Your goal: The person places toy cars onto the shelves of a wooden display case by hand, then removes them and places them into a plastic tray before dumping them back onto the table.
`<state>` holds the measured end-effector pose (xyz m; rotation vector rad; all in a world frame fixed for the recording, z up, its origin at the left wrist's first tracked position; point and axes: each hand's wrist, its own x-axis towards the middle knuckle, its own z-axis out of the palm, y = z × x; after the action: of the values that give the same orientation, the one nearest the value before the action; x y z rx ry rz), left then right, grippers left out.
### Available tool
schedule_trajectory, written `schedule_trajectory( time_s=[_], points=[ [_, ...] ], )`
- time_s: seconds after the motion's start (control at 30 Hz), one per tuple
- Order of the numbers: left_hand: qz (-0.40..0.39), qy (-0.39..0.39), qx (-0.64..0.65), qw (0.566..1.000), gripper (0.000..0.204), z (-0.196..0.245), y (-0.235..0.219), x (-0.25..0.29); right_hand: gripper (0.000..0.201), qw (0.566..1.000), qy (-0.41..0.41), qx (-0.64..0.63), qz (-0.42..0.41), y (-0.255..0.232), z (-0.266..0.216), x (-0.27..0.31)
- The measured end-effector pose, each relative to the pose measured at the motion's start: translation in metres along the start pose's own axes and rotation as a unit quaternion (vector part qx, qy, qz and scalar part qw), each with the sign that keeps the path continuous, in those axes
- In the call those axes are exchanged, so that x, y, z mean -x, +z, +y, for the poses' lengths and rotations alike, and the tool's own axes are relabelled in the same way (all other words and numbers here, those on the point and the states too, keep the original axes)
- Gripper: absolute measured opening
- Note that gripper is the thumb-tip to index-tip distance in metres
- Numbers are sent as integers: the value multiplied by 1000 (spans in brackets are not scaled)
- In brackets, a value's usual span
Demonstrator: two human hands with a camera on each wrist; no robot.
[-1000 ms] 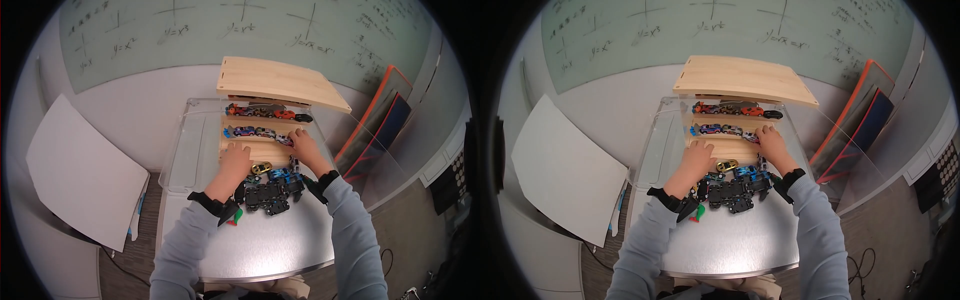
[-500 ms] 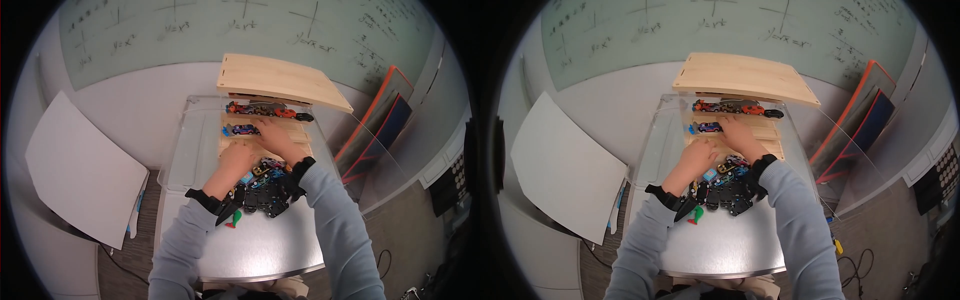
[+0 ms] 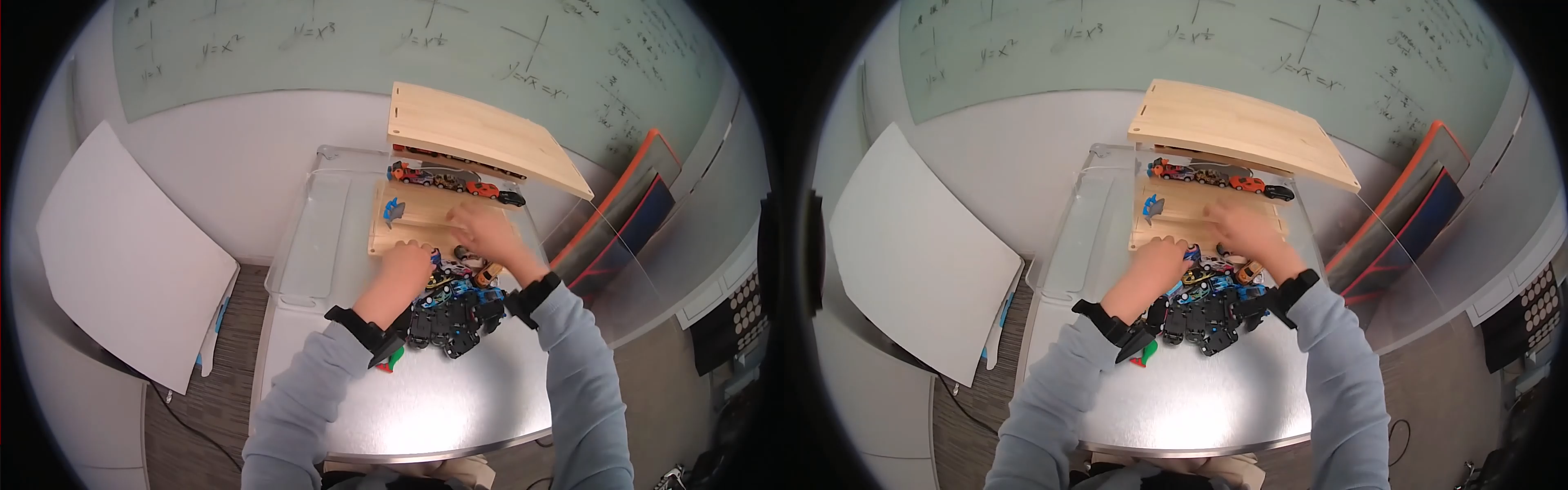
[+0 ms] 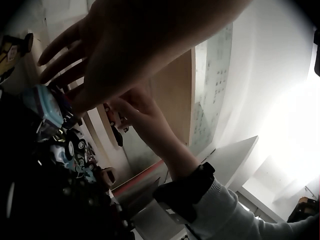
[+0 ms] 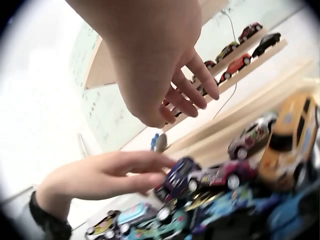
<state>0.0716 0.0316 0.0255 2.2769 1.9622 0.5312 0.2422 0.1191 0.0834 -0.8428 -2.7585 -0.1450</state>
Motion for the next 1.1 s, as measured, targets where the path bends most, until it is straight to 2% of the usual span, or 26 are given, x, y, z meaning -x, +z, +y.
schedule_trajectory(
  time_s=[0.03, 0.07, 0.1, 0.13, 0.17, 0.2, 0.23, 0.27, 0.33, 0.37, 0.4, 0.47, 0.6, 0.67, 0.73, 0.77, 0.8, 0.83, 0.87, 0.9, 0.97, 1.0, 1.07, 1.1],
  points=[
    [16, 22, -14, 1000, 25, 1, 1, -1, 35, 996, 22, 66, 64, -2, 15, -4],
    [32, 43, -29, 998, 25, 2, 1, -1, 35, 996, 22, 65, 64, -2, 27, -6],
    [33, 43, -31, 998, 25, 0, 1, -4, 36, 988, 71, 90, 108, -2, 38, -8],
    [75, 59, -31, 995, 24, -2, 0, -7, 37, 975, 118, 114, 151, -1, 48, -10],
    [118, 74, -32, 990, 23, -3, -1, -9, 37, 975, 117, 113, 154, 7, 62, -9],
    [120, 74, -34, 990, 23, -5, -3, -9, 37, 970, 116, 126, 173, 15, 73, -8],
    [176, 78, -35, 981, 25, -8, -6, -9, 38, 965, 114, 137, 192, 23, 85, -9],
    [231, 83, -37, 969, 27, -11, -7, -9, 38, 965, 113, 137, 194, 21, 83, -9],
    [263, 72, -47, 961, 32, -23, 2, -14, 39, 974, 180, 106, 85, 19, 80, -4],
    [294, 61, -56, 952, 37, -26, 5, -15, 39, 974, 180, 106, 85, 18, 79, -4],
    [294, 60, -57, 952, 37, -27, 10, -15, 38, 974, 183, 103, 88, 17, 79, -3],
    [220, 16, -37, 975, 47, -28, 19, -12, 38, 973, 188, 98, 90, 16, 78, -1],
    [240, 15, -80, 967, 48, -22, 11, -13, 35, 979, 150, 122, 61, 10, 76, 10],
    [132, 1, -1, 991, 46, -17, -5, -11, 33, 983, 137, 110, 59, 6, 62, 17],
    [149, 13, 8, 989, 44, -12, -14, -8, 29, 993, 112, -12, -20, -10, 28, 23],
    [166, 26, 16, 986, 42, -10, -15, -8, 29, 994, 111, -11, -22, -18, 14, 24],
    [165, 26, 18, 986, 42, -10, -12, -9, 29, 988, 106, -56, -98, -26, 0, 25],
    [205, 54, 22, 977, 41, -12, -8, -9, 30, 974, 103, -102, -173, -31, -10, 26],
    [244, 83, 26, 966, 41, -14, -4, -10, 33, 977, 99, -89, -168, -34, -14, 25],
    [242, 86, 26, 966, 41, -20, 5, -12, 33, 976, 102, -91, -167, -31, -9, 24],
    [260, 90, -21, 961, 38, -30, 19, -13, 35, 982, 166, -12, -92, -20, 10, 21],
    [260, 89, -22, 961, 38, -29, 18, -11, 35, 982, 165, -12, -92, -17, 20, 21],
    [134, 67, -64, 987, 36, -28, 14, -8, 34, 979, 193, -13, -67, -15, 36, 18],
    [136, 65, -64, 987, 36, -25, 12, -8, 34, 979, 191, -12, -67, -12, 39, 15]
  ],
)
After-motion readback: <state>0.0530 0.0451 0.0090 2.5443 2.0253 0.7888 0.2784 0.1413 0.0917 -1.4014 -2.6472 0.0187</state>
